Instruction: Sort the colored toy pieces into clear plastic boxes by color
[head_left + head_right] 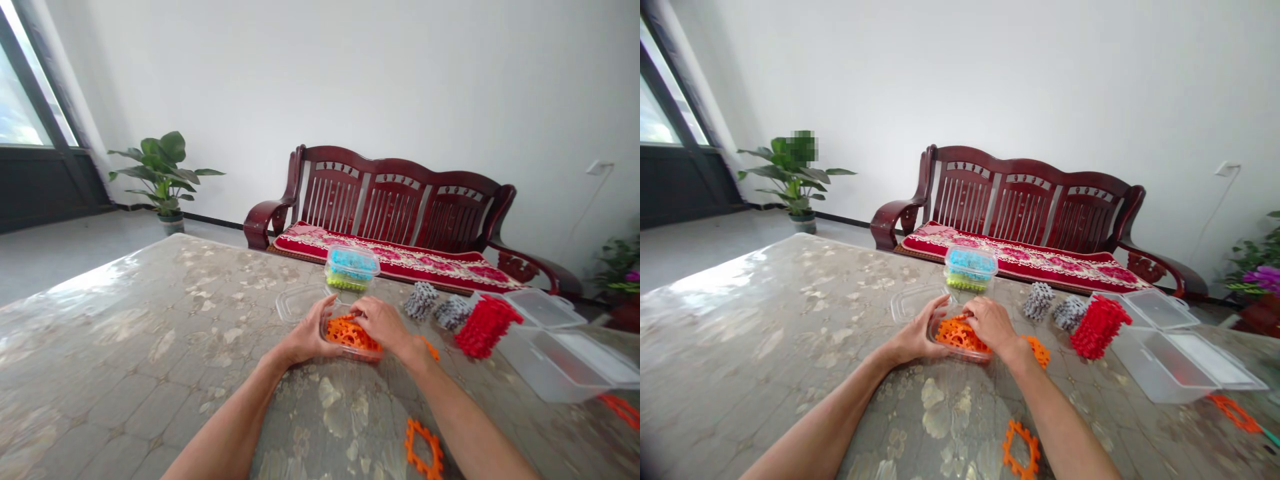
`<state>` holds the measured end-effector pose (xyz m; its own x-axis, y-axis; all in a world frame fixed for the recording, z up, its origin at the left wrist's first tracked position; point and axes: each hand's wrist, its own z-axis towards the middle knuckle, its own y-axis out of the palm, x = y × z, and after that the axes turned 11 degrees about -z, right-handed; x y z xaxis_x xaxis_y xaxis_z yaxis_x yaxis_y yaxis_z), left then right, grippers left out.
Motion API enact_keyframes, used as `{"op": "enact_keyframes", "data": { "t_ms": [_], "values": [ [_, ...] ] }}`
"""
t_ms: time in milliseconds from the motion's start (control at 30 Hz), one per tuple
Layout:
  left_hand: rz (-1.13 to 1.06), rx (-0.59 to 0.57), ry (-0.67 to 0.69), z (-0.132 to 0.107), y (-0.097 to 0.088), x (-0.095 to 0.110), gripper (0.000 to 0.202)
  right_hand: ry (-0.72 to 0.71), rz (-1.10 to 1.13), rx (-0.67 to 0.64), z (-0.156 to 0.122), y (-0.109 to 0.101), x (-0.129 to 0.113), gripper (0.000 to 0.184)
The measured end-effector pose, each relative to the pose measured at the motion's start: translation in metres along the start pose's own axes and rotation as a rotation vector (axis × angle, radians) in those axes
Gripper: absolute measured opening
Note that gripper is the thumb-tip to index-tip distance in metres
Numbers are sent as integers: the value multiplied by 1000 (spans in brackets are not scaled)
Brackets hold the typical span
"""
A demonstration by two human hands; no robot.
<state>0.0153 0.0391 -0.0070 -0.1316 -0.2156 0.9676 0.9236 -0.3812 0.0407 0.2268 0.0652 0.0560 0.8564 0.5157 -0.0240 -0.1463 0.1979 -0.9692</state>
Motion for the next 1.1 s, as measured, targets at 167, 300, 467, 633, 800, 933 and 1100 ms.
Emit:
{"op": "enact_keyframes", "data": {
  "t_ms": [167, 300, 467, 633, 800, 933, 1100],
  "values": [
    [-51, -26, 6, 1, 0, -2, 115, 76, 68, 149, -5, -8, 0, 16],
    [-88, -19, -3, 1, 4, -1, 116, 101, 214, 255, -21, -24, -3, 12],
    [-128, -19, -18, 1, 6, 3, 118, 192, 305, 214, -39, -35, -8, 14],
    [-58, 15, -14, 1, 4, -1, 118, 218, 284, 108, -36, -28, -10, 15],
    [-36, 26, -13, 2, 1, -5, 119, 208, 210, 83, -29, -25, -13, 17],
    [-48, 0, 0, 2, 1, -7, 118, 201, 206, 149, -28, -31, -13, 17],
    [-18, -10, 25, 2, 1, -4, 114, 115, -36, 172, -27, -25, -13, 20]
  ]
}}
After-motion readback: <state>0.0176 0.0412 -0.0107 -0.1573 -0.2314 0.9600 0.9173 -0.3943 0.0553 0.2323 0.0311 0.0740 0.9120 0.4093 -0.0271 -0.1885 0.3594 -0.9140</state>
